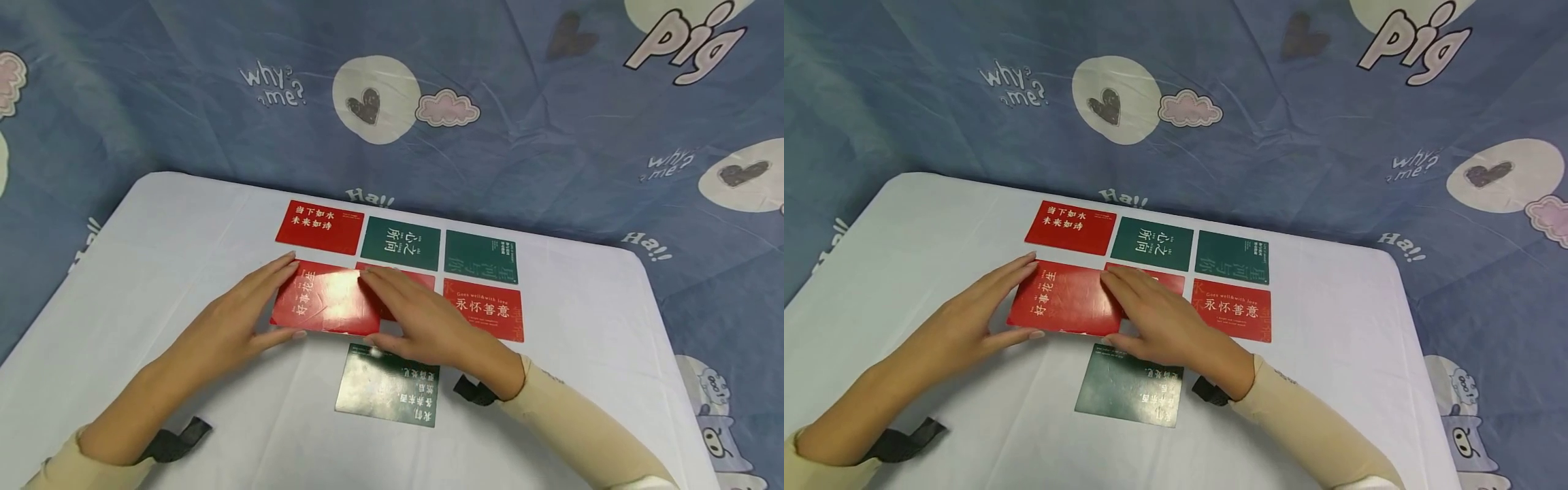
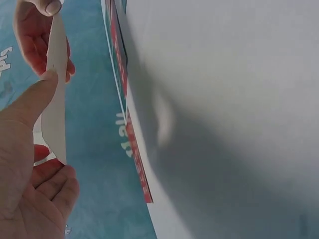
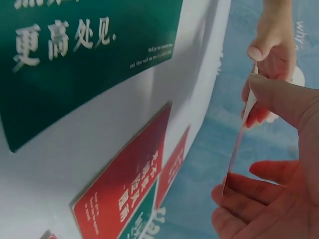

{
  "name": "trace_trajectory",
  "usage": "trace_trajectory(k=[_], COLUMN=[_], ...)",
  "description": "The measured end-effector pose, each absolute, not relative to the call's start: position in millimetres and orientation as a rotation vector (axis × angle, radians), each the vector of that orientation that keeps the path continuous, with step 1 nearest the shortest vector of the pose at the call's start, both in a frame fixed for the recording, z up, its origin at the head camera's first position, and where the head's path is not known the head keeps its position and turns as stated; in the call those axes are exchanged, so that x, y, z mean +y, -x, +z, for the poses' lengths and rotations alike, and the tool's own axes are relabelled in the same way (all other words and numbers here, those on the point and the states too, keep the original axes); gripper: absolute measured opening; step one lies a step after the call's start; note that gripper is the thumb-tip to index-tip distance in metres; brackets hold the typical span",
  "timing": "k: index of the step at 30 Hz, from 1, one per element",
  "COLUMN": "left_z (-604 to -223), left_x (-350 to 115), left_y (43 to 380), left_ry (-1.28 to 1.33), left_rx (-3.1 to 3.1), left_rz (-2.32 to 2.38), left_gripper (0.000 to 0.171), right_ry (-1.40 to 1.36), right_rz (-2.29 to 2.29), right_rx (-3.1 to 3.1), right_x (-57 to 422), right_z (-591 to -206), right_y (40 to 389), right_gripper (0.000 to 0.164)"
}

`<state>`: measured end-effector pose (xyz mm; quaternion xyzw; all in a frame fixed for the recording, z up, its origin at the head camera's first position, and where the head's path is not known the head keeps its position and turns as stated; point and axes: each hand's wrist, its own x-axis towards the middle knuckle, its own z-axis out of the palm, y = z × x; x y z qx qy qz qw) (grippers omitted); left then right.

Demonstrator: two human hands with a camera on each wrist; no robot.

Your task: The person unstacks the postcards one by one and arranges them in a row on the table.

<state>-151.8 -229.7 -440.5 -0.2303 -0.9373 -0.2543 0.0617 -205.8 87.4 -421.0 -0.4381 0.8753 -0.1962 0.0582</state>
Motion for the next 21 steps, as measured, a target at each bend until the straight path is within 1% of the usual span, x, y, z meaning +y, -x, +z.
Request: trace_trajectory(k=[8,21], left_z=[-439.0,-447.6], left_x=[-234.9,-246.9], left_y=[161.1,175.7], left_ry=[0.634,0.493], left_rx=[-2.854,-2.942], left_rz=[-0.765,-0.817], left_gripper=[0.104,0.105], right_ry=[1.300,1.241], right_rz=[-0.604,-0.539], right_rx=[2.666,2.644], right_x=[72.2,45.1], right_z=[-422.6,-432.4], right_y=[218.4,239.5], right_gripper=[0.093,0.093])
